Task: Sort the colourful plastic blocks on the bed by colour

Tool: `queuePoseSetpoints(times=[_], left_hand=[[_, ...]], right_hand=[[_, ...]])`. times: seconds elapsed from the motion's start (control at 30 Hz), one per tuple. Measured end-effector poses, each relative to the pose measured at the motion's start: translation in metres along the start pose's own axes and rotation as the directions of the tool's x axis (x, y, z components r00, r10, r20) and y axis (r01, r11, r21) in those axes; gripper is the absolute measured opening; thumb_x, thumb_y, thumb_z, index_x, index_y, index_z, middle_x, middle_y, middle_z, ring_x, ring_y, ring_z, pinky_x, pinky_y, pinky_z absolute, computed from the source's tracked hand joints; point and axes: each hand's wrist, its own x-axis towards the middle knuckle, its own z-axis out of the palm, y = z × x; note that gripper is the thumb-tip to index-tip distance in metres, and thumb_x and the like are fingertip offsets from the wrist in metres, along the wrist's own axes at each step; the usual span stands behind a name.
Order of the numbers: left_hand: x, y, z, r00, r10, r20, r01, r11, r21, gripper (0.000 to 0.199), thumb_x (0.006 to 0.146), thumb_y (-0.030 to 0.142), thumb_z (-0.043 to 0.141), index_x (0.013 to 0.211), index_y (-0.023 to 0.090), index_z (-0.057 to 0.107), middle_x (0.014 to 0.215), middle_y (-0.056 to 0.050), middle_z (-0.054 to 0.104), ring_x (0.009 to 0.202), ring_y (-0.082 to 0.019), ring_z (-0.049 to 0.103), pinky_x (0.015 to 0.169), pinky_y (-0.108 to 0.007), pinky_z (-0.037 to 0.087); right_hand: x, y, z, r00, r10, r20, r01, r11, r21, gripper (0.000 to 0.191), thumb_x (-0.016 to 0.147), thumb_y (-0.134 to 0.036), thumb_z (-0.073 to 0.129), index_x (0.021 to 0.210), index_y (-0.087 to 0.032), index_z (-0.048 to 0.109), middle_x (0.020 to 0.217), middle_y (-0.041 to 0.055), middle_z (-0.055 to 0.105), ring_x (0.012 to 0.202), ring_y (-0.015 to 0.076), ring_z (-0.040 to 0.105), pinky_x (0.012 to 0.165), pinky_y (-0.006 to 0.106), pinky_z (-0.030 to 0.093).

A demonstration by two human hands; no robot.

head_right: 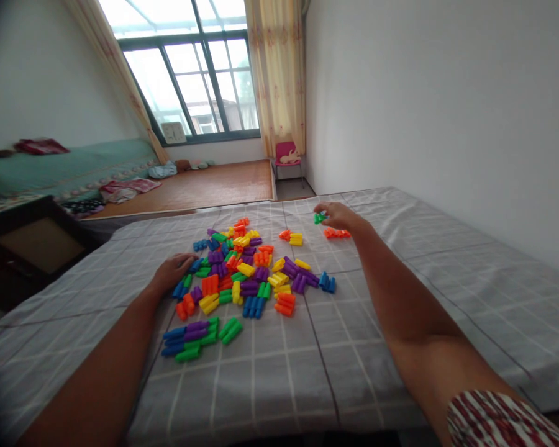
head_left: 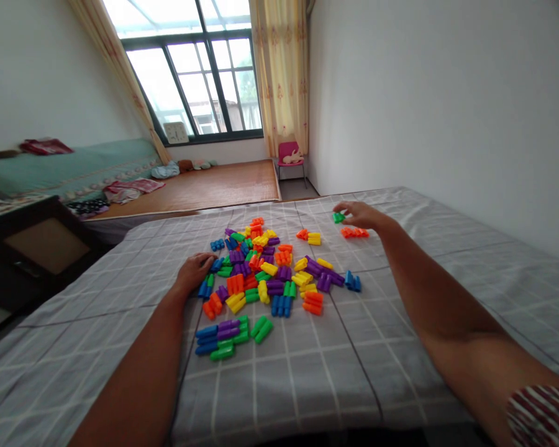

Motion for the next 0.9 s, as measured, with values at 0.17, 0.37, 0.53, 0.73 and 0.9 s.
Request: queuePoseSetpoints(times=[0.17, 0.37, 0.53, 0.73, 0.9], left_hand=[[0.000, 0.002, -0.001, 1.000, -0.002, 0.004, 0.002, 1.000, 0.003, 0.050, 0.084, 0.049, 0.036, 0.102, 0.019, 0.072, 0.113, -0.008, 0.069, 0.107, -0.022, 0.062, 0.096, -0.030, 0.045], [0.001, -0.003, 0.002, 1.000, 0.012, -0.014, -0.012, 1.000, 0.008, 0.050, 0.085, 0.049, 0.036, 0.102, 0.020, 0.072, 0.111, -0.008, 0.070, 0.105, -0.022, 0.063, 0.095, -0.029, 0.045], [0.002, -0.007, 0.005, 1.000, 0.026, 0.004, -0.026, 1.000, 0.016, 0.049, 0.086, 0.048, 0.035, 0.104, 0.021, 0.072, 0.112, -0.007, 0.070, 0.106, -0.021, 0.062, 0.096, -0.029, 0.044], [0.001, 0.000, 0.003, 1.000, -0.005, -0.013, 0.005, 1.000, 0.018, 0.045, 0.086, 0.045, 0.036, 0.103, 0.023, 0.072, 0.113, -0.006, 0.070, 0.107, -0.021, 0.061, 0.096, -0.029, 0.044], [0.001, 0.006, 0.001, 1.000, -0.019, -0.002, 0.019, 0.999, 0.045, 0.044, 0.086, 0.042, 0.038, 0.102, 0.021, 0.073, 0.113, -0.006, 0.070, 0.106, -0.022, 0.062, 0.095, -0.029, 0.045]], right_hand=[[-0.005, 0.024, -0.011, 0.989, 0.130, -0.069, -0.130, 0.991, -0.001, 0.045, 0.072, -0.014, 0.061, 0.117, -0.015, 0.061, 0.118, 0.0103, 0.066, 0.099, 0.0211, 0.065, 0.080, 0.027, 0.051], [0.004, -0.018, 0.021, 0.972, -0.100, 0.212, 0.094, 0.995, 0.040, 0.045, 0.064, -0.012, 0.070, 0.108, -0.021, 0.067, 0.109, 0.0042, 0.070, 0.093, 0.0186, 0.066, 0.078, 0.025, 0.051], [0.007, -0.040, 0.028, 0.965, -0.202, 0.166, 0.209, 0.978, -0.025, 0.042, 0.065, -0.014, 0.071, 0.106, -0.023, 0.068, 0.107, 0.0040, 0.070, 0.092, 0.0181, 0.065, 0.080, 0.026, 0.050], [-0.004, -0.016, 0.023, 0.985, -0.039, 0.167, 0.052, 0.996, -0.076, 0.042, 0.066, -0.016, 0.071, 0.107, -0.021, 0.068, 0.106, 0.0043, 0.071, 0.091, 0.0183, 0.066, 0.079, 0.026, 0.050], [-0.017, -0.021, 0.049, 0.984, -0.084, 0.158, 0.074, 0.995, 0.067, 0.041, 0.070, -0.017, 0.070, 0.111, -0.019, 0.066, 0.111, 0.0069, 0.070, 0.094, 0.0182, 0.067, 0.080, 0.027, 0.051]])
